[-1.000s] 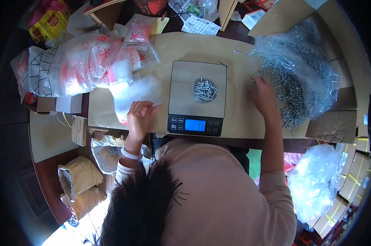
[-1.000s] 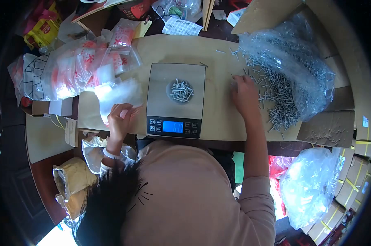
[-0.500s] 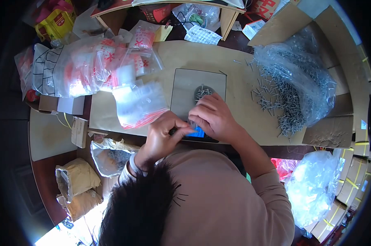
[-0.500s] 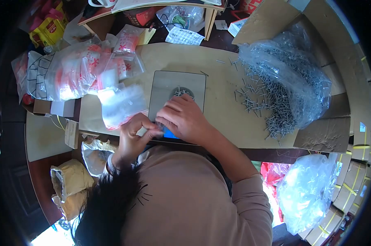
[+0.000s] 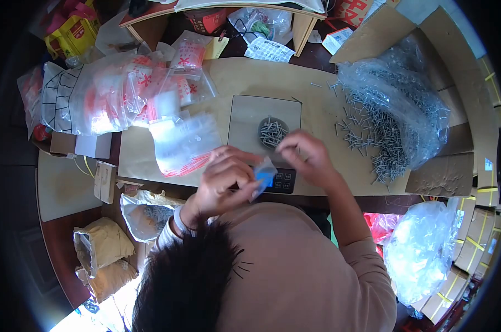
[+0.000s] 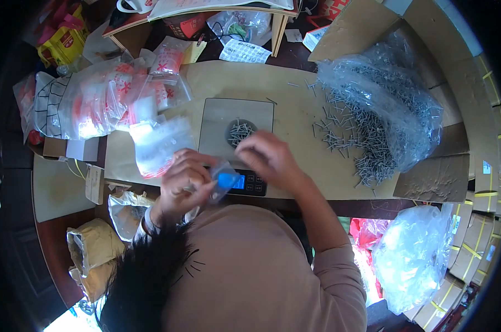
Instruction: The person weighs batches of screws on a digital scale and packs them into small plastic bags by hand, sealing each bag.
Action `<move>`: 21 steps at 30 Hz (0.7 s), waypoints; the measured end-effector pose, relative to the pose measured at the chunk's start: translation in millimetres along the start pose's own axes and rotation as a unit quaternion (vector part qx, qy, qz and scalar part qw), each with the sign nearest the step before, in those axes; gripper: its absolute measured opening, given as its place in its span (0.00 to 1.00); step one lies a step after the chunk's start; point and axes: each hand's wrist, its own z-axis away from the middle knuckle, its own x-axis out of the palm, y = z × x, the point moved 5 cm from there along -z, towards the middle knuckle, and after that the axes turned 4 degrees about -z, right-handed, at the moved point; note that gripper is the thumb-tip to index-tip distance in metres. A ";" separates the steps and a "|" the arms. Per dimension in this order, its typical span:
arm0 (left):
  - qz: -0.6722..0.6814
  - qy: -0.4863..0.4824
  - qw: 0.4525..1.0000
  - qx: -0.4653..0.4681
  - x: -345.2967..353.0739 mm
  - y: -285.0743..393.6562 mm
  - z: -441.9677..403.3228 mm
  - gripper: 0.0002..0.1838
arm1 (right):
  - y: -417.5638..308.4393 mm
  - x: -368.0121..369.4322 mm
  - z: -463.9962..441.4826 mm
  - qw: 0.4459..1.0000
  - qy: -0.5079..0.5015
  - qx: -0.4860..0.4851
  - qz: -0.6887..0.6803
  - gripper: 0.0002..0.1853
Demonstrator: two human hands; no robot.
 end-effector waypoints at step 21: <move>-0.079 0.051 0.991 -0.099 26.9 -25.5 -25.6 0.09 | -15.9 -8.5 -53.8 0.995 -0.085 -0.060 0.002 0.25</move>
